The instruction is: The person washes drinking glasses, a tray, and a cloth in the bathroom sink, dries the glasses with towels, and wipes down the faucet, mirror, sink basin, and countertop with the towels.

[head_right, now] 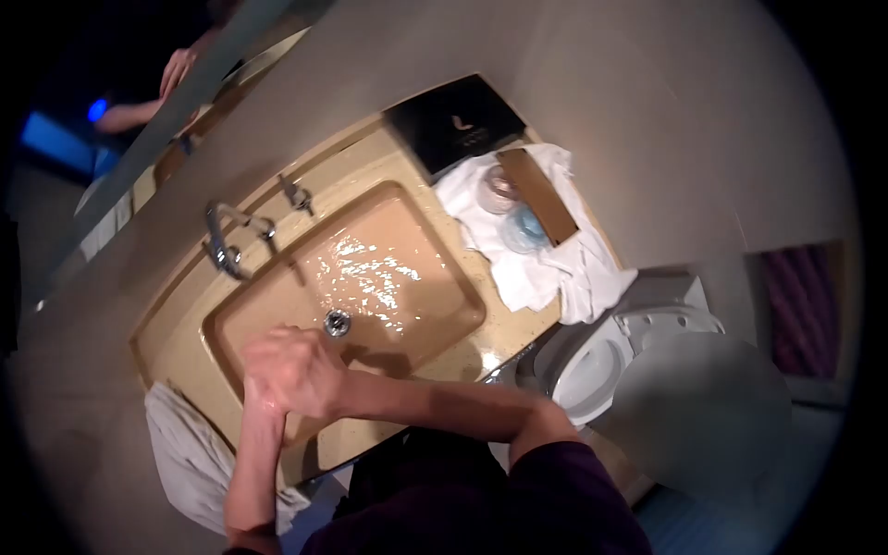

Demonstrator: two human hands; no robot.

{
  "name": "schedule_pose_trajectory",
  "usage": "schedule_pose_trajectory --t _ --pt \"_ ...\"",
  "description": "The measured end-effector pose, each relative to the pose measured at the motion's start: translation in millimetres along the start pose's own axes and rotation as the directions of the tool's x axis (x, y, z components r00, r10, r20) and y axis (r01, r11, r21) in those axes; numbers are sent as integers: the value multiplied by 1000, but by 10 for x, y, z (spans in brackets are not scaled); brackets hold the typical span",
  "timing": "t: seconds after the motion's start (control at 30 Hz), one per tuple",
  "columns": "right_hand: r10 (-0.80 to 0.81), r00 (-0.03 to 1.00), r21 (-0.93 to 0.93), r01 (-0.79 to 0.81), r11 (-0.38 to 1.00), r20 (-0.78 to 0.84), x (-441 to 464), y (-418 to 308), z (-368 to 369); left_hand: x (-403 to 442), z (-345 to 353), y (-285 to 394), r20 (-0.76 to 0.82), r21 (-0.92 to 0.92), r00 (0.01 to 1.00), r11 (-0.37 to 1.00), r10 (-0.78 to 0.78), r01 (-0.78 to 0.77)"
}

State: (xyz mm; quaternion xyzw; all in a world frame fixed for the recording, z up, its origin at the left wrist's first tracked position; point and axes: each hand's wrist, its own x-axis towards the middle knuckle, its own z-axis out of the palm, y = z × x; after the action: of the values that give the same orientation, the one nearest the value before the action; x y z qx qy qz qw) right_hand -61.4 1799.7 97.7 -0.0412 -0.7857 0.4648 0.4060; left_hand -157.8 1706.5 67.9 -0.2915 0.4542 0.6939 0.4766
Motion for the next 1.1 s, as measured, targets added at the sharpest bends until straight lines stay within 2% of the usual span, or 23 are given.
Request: schedule_pose_trajectory --t 0.03,0.07,0.13,0.17,0.2,0.23,0.27,0.3,0.37,0.43,0.5,0.53,0.6,0.63,0.7,0.77,0.83,0.9,0.93,1.0,1.03,1.07,1.1 --pt "-9 1000 42 8 999 25 27 -103 3 -9 -85 109 120 169 987 982 -111 90" --pt "-121 987 9 120 993 102 48 -213 -18 -26 -153 197 215 341 948 927 -236 154" --pt "-321 927 -9 329 944 193 101 -382 -22 -4 -197 296 484 341 749 886 -452 314" --pt "-362 909 80 353 932 207 108 -473 -45 -42 -131 307 424 366 687 806 -590 466" --pt "-420 836 52 431 901 353 101 -571 -77 -114 -32 281 363 365 612 712 -703 600" --pt "-469 743 33 518 855 477 110 -645 -94 -349 204 250 216 366 754 767 -621 527" --pt "-519 650 121 554 823 556 162 -708 -104 -484 331 295 150 541 808 732 -570 415" --pt "-564 545 196 588 785 620 226 -749 -90 -532 340 312 188 565 804 732 -564 381" --pt "-571 465 225 609 761 677 227 -734 -83 -558 351 347 291 595 798 753 -527 280" --pt "-605 409 264 634 727 683 188 -639 -81 -496 382 324 349 584 812 787 -467 201" --pt "-610 358 276 655 704 707 109 -474 -55 -383 442 260 251 697 875 705 -413 133" --pt "-606 327 265 680 684 725 33 -362 31 -303 391 229 261 685 879 718 -400 123" --pt "-609 289 267 705 657 739 -72 -203 89 -132 338 106 236 756 943 654 -236 -25" --pt "-624 292 263 720 642 724 -118 -147 118 -37 311 64 241 749 943 662 -229 -30" --pt "-633 296 258 731 632 715 -209 -57 165 123 278 -37 200 832 958 552 -207 -55" --pt "-542 208 256 710 656 814 -297 34 200 270 239 -128 191 848 966 525 -176 -72" --pt "-513 187 245 710 660 838 -485 167 298 335 227 -193 181 867 973 490 -145 -89" --pt "-489 172 234 713 661 855 -640 268 373 372 194 -246 207 937 976 300 -64 -179" --pt "-491 183 199 753 627 851 -704 297 388 450 141 -300 204 938 977 297 -66 -176" --pt "-492 207 155 786 598 846 -818 367 433 774 -77 -461 415 909 907 -5 -62 -416" --pt "-469 164 160 801 577 868 -890 421 437 917 -196 -524 412 910 908 -6 -78 -414" --pt "-438 124 162 813 559 890 -974 490 443 1072 -289 -574 612 694 775 -363 -156 -621" --pt "-413 144 138 802 581 899 -1079 601 511 1169 -309 -631 733 312 599 -623 -323 -717"
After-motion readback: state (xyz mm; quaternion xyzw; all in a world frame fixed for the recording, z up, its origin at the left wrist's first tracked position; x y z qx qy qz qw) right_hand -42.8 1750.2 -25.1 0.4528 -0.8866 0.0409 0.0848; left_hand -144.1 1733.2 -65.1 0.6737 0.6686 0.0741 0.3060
